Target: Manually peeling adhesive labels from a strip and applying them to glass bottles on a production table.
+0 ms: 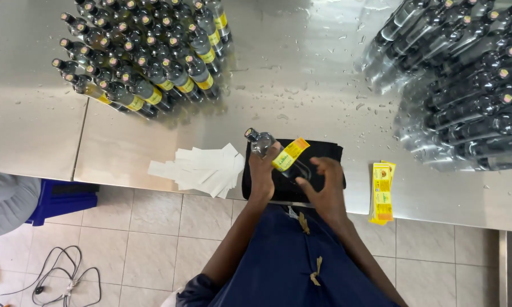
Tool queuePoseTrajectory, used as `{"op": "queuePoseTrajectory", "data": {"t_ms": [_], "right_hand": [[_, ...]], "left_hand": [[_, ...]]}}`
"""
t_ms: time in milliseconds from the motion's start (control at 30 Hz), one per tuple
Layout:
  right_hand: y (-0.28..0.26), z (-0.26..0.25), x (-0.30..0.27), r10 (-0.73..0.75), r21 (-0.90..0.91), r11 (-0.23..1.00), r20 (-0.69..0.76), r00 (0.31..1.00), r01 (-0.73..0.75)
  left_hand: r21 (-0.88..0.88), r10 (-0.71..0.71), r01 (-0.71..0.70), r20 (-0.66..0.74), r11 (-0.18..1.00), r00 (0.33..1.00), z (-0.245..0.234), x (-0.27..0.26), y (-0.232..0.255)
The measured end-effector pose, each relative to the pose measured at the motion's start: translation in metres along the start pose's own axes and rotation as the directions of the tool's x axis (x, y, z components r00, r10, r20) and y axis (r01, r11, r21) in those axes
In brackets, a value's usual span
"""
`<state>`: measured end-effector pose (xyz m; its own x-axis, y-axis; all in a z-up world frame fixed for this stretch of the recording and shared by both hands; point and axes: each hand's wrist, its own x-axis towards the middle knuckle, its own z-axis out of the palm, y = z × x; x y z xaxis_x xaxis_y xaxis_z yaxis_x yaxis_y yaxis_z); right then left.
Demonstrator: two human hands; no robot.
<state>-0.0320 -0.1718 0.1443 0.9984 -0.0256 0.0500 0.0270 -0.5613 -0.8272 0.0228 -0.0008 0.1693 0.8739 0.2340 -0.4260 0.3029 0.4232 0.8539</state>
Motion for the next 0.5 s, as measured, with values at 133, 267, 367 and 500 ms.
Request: {"op": "queuePoseTrajectory", "data": {"t_ms": [133, 267, 367, 500], "right_hand": [[-0.001, 0.037, -0.008, -0.252, -0.010, 0.968, 0.021, 0.968, 0.252], [-0.015, 0.043, 0.006, -0.266, 0.024, 0.964, 0.010, 0.964, 0.266], [-0.030, 0.042, 0.010, -0.236, 0.065, 0.970, 0.037, 0.971, 0.233], [-0.043, 0.039, 0.014, -0.227, 0.063, 0.973, 0.056, 0.972, 0.224]], "left_hand": [[0.048, 0.040, -0.040, 0.001, 0.998, 0.999, -0.003, -0.010, -0.002], [-0.027, 0.056, -0.055, 0.047, 0.998, 0.997, -0.013, -0.008, -0.028], [-0.051, 0.095, -0.089, 0.120, 0.995, 0.988, -0.024, -0.005, -0.038], [-0.095, 0.127, -0.110, 0.195, 0.989, 0.973, -0.029, -0.010, -0.027]]}}
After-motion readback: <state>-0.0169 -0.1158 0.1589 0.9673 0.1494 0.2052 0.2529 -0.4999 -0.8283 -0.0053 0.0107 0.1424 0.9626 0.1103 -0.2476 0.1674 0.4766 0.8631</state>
